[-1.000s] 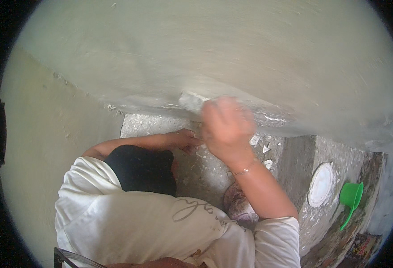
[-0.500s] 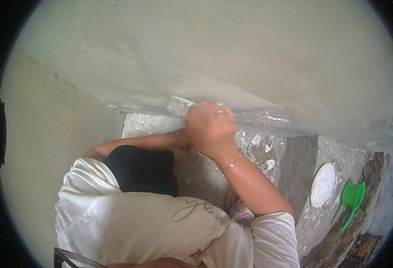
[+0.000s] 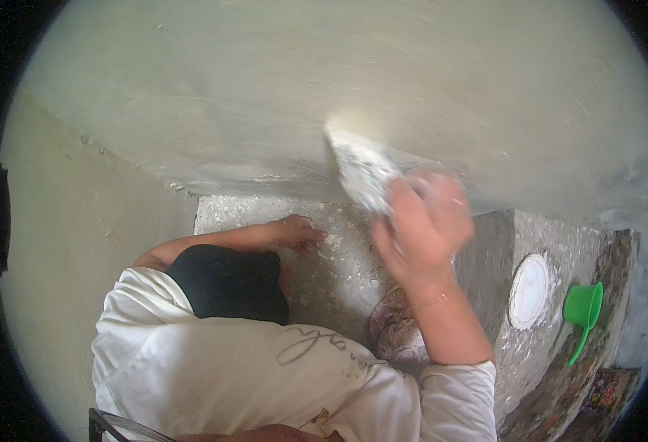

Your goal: The person applies a white filler to a concrete wall using a putty knife. They scoop the material from a white plate, spread it across the wall surface, and smooth it with repetitive scraping motions.

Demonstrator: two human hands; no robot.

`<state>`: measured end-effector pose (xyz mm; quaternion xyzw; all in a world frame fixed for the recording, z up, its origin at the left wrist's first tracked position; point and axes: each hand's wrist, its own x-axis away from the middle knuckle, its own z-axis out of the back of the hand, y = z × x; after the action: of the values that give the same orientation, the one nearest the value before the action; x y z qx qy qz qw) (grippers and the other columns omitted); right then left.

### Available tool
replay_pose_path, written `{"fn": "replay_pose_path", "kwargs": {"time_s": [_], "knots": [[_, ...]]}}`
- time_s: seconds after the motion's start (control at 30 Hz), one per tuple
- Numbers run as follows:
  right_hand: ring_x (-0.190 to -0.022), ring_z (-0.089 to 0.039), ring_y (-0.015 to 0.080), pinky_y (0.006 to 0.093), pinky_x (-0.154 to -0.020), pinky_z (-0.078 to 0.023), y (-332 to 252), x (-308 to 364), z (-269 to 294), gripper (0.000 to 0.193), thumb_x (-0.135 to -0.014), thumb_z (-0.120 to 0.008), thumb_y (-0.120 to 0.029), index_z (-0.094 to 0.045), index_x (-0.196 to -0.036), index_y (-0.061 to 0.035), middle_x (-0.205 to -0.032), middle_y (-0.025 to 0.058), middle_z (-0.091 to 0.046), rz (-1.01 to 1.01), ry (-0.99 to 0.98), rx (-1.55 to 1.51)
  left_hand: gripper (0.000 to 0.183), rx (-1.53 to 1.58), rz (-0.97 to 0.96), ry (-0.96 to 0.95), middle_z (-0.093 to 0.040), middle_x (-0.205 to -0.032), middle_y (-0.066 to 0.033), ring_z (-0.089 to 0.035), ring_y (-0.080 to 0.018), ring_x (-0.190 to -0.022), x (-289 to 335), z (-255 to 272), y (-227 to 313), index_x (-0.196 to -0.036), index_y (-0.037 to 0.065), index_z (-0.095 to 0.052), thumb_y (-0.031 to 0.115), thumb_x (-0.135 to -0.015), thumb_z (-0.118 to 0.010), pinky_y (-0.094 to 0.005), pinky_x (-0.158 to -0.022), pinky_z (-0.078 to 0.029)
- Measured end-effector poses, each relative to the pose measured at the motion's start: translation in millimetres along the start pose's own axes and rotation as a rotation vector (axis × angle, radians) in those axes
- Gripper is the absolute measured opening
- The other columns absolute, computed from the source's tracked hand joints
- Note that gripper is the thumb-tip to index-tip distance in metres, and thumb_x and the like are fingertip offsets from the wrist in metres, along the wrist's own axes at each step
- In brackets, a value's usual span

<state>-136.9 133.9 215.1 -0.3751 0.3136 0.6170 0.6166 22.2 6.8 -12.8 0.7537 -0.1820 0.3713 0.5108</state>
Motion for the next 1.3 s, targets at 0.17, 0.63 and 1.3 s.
{"fn": "replay_pose_path", "kwargs": {"time_s": [0.17,0.63,1.3], "knots": [[-0.067,-0.054,0.0247,0.0346,-0.055,-0.041,-15,26,15,0.017,-0.060,-0.059,-0.006,-0.058,-0.077,-0.0073,-0.073,0.0077,-0.050,0.041,-0.323,-0.073,0.035,0.026,-0.031,-0.028,-0.061,-0.086,-0.0073,-0.060,-0.0165,-0.072,-7,5,-9,-0.097,0.000,-0.060,0.032,-0.084,-0.066,-0.0292,-0.065,-0.053],[-0.068,-0.053,0.0240,0.0347,-0.057,-0.040,12,17,9,0.018,-0.062,-0.060,-0.011,-0.061,-0.080,-0.0084,-0.075,0.0057,-0.053,0.092,-0.151,-0.031,0.051,0.065,-0.060,-0.071,-0.057,-0.083,-0.0070,-0.059,-0.0167,-0.071,-12,7,-17,-0.096,-0.003,-0.056,0.042,-0.078,-0.071,-0.0316,-0.066,-0.053],[-0.065,-0.052,0.0240,0.0342,-0.054,-0.039,-28,49,-42,0.026,-0.055,-0.061,-0.004,-0.061,-0.081,-0.0084,-0.074,0.0055,-0.054,0.194,-0.415,-0.221,0.048,0.062,-0.051,-0.073,-0.058,-0.081,-0.0056,-0.058,-0.0150,-0.067,-18,7,-12,-0.095,0.001,-0.056,0.042,-0.078,-0.071,-0.0297,-0.063,-0.052]]}}
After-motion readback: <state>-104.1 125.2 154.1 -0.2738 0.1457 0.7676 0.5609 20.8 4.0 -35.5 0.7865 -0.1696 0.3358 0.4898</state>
